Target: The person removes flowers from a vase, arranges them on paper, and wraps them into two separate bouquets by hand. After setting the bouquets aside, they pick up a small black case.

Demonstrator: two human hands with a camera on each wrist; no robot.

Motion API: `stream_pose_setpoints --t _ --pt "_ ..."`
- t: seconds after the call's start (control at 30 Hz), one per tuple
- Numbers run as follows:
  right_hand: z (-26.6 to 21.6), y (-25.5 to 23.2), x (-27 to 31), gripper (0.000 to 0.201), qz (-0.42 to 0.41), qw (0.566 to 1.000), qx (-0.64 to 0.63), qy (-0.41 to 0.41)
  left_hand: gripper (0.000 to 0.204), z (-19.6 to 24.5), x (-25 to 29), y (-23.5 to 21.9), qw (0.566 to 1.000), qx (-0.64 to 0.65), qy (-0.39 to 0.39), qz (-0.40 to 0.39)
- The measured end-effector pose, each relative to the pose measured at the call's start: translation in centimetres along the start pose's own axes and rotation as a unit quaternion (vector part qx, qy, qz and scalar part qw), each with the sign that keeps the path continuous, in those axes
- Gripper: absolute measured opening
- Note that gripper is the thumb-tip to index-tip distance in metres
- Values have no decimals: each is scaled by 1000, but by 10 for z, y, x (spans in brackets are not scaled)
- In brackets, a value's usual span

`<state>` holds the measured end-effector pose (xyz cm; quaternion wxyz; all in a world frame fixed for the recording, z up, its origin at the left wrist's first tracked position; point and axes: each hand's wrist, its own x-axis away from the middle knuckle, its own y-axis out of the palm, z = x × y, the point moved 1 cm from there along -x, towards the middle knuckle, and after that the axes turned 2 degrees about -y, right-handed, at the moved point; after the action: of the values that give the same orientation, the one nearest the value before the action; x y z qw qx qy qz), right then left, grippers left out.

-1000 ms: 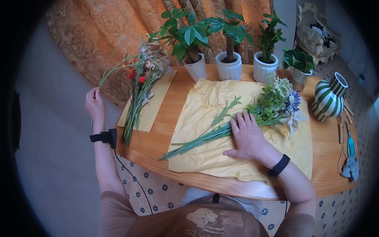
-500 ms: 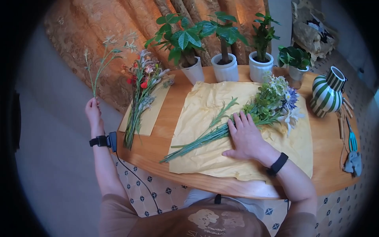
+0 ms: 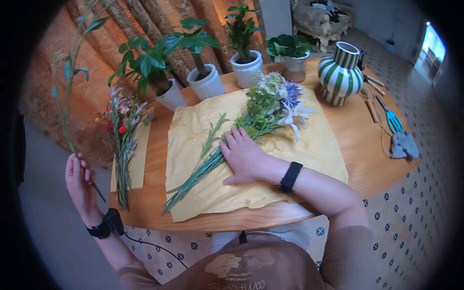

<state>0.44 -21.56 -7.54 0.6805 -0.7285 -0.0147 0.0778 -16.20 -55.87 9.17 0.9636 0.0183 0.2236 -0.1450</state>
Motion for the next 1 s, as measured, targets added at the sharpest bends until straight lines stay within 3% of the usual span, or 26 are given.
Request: stream_pose_setpoints --t 0.1,0.2,0.33,0.6,0.87,0.93,1.0 --pt "-1 -2 1 100 -7 1000 -8 6 12 -6 21 60 995 23 -63 -72" --pt "0 -3 2 101 -12 1000 -16 9 10 -22 32 92 971 16 -135 -195" --pt "0 -3 2 97 6 1000 -14 0 10 -32 45 128 942 3 -197 -272" --pt "0 0 2 96 15 1000 -8 -1 11 -55 48 141 932 30 -230 -278" --pt "0 -5 1 94 18 999 -28 0 11 -120 60 136 881 -107 -319 -331" --pt "1 -6 1 93 14 999 -39 1 12 -135 60 135 883 -112 -312 -334" --pt "2 -6 -1 89 15 999 -42 -4 11 -142 60 134 890 -160 -236 -355"
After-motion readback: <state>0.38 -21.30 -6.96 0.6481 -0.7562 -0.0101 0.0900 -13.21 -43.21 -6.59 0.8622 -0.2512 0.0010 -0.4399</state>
